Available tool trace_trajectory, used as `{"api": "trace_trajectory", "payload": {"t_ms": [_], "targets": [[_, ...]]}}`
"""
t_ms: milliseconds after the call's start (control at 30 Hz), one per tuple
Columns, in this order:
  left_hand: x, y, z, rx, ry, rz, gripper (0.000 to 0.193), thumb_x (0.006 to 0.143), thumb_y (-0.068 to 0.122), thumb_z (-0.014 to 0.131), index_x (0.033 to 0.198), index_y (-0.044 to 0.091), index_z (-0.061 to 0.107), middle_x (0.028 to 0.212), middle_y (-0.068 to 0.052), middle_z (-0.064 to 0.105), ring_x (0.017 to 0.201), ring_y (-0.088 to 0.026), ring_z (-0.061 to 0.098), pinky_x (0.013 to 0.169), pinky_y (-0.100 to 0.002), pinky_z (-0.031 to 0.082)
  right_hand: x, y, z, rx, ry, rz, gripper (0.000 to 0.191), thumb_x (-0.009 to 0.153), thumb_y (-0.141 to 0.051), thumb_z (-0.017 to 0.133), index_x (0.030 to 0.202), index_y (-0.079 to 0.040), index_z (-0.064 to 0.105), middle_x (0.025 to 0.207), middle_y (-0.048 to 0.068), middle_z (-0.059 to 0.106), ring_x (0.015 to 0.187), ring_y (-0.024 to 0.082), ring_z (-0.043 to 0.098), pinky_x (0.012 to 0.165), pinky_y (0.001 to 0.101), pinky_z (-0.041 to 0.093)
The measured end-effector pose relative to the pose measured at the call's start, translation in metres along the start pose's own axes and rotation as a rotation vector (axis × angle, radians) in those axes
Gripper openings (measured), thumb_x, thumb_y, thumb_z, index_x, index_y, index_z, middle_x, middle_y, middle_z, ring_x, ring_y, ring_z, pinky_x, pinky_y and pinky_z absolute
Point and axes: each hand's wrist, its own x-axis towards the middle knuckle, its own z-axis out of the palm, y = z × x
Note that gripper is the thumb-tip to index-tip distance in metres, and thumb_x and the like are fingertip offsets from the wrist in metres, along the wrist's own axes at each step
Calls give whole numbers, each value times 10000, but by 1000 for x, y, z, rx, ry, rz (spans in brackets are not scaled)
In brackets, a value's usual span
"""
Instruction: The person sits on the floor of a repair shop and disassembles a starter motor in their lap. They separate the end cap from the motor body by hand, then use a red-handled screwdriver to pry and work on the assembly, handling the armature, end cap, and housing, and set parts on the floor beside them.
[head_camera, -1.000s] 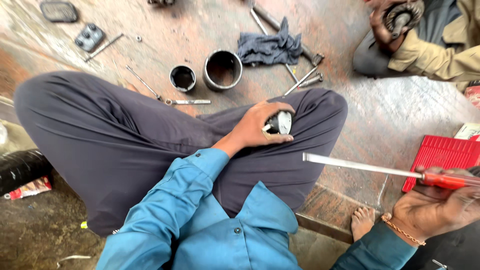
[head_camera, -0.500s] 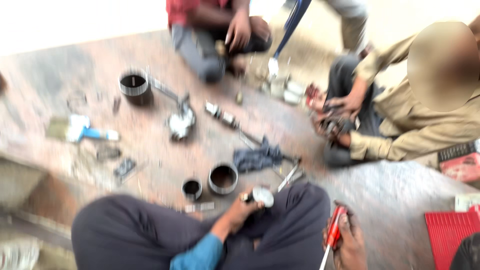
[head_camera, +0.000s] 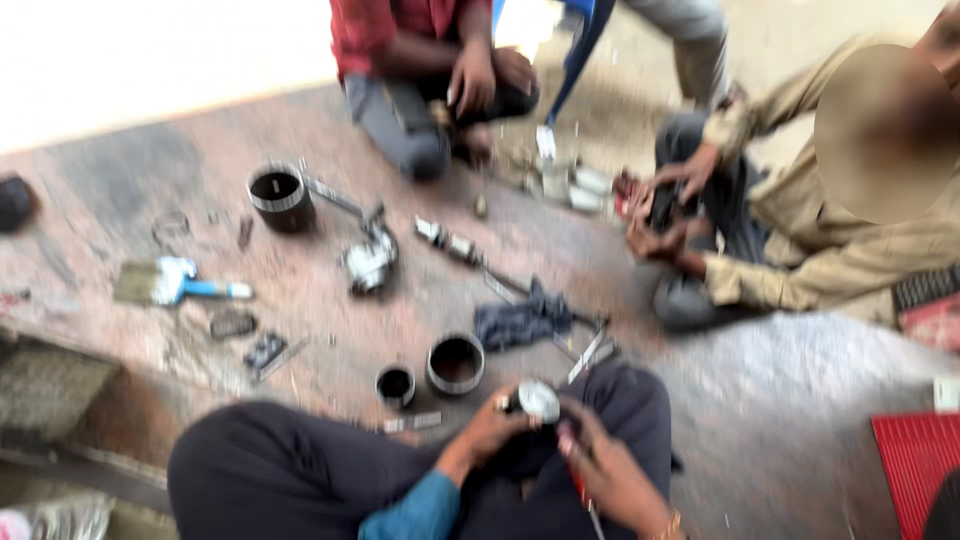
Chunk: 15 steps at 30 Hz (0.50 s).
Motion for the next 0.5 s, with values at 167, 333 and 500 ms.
{"api": "trace_trajectory", "payload": {"t_ms": [167,333,500], "targets": [[-5,3,3,-18,-28,-24,552,797,113,863,1302,49,650,1176,-24,721,1127,-146,653,1029,-327,512,-25,-9,-23,-19,280,-205,389,1025,-244,557,1382,-90,577,1142,149,721,1047,225,715,886,361,544],[-12,30,18,250,-36,137,695,741,200,915,1360,111,611,1268,-30,651,1206,-175,601,1053,-344,470,-57,0,-75,531,760,-157,416,1191,-368,507,1495,-83,517,1036,109,643,861,196,655,745,377,605],[-15,46,30,584,-80,226,732,698,311,941,1341,173,621,1372,-48,644,1304,-253,610,1091,-379,475,-72,13,-111,523,872,-613,543,1195,-325,617,1600,-119,319,1010,164,597,852,288,678,840,480,606]]}}
